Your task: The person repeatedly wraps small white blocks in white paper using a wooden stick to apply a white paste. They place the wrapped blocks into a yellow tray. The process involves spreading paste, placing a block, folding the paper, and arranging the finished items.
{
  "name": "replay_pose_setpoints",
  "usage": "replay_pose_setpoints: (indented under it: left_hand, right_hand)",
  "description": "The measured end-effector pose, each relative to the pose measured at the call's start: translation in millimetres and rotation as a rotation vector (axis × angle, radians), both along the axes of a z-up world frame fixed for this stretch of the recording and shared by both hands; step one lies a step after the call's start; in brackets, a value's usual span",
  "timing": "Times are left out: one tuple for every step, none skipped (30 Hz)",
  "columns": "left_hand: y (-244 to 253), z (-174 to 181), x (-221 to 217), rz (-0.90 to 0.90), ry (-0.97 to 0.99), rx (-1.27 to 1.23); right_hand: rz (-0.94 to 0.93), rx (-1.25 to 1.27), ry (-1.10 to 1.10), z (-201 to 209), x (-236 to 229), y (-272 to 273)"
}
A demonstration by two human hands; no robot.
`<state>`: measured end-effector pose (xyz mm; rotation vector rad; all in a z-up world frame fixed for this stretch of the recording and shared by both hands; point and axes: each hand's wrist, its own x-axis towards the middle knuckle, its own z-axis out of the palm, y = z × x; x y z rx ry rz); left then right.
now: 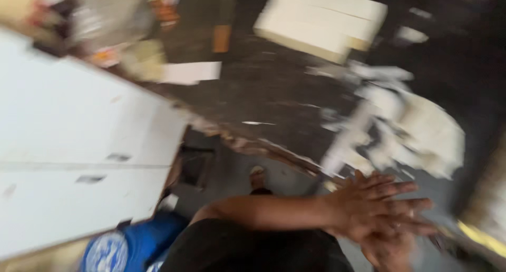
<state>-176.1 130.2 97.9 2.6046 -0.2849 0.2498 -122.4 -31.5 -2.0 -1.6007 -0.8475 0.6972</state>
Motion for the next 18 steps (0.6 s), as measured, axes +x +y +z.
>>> replay_pose_setpoints:
  left_hand:
    - [31,-7,-21,0.182,0.003,-0.053]
    - [62,-15,-41,0.33,-0.006,-0.143]
    - [93,-23,-60,0.429,-0.041,-0.274]
    - [124,-30,-78,0.493,-0.067,-0.415]
    - [160,-41,-102,0.581,-0.111,-0.523]
    - [199,-53,-128,0.661,-0.153,-0.626]
    - [236,-64,-153,0.715,-0.194,-0.713]
    - [276,-74,-178,0.771,-0.241,-0.792]
    - [317,-81,-204,0.817,-0.284,-0.831]
    - [359,-88,-230,0.863,-0.327,-0.843]
    - [393,-95,-260,0.917,-0.348,-0.844]
    - [424,-101,-290,0.968,-0.359,-0.814]
    - [455,-106,-313,1.02,-0.372,-0.774]
    - [482,-112,-335,1.101,-0.355,-0.679]
    - [506,-118,-348,1.125,-0.34,-0.76]
    - [525,-126,-357,1.148,-0.322,-0.842]
    - [533,-135,-368,1.171,-0.284,-0.931]
    - [540,-143,-374,1.182,-0.252,-0.945]
  right_hand:
    - [0.066,0.05,-0.11,5,-10,29]
    - [0.13,0.106,-0.217,10,-18,65]
    - [0.157,0.16,-0.33,18,-28,106]
    - [0.182,0.217,-0.443,23,-38,150]
    - [0.2,0.26,-0.543,25,-53,186]
    - [0.195,0.14,-0.792,20,-67,234]
    - [0.177,0.002,-1.045,15,-79,279]
    - [0.173,-0.058,-0.588,8,-94,321]
    - [0.154,-0.118,-0.13,1,-104,366]
    - [0.135,-0.071,-0.227,-9,-115,424]
    - [0.112,-0.043,-0.315,-21,-128,470]
    - [0.055,-0.212,-0.378,-35,-143,523]
    - [0.051,-0.029,-0.677,-45,-150,575]
    - [-0.024,-0.01,-0.813,-54,-157,612]
    - [-0.103,0.017,-0.945,-63,-163,648]
    - [-0.074,-0.102,-0.838,-70,-160,677]
    - [-0.048,-0.233,-0.719,-79,-161,692]
    - [-0.024,-0.36,-0.594,-88,-164,700]
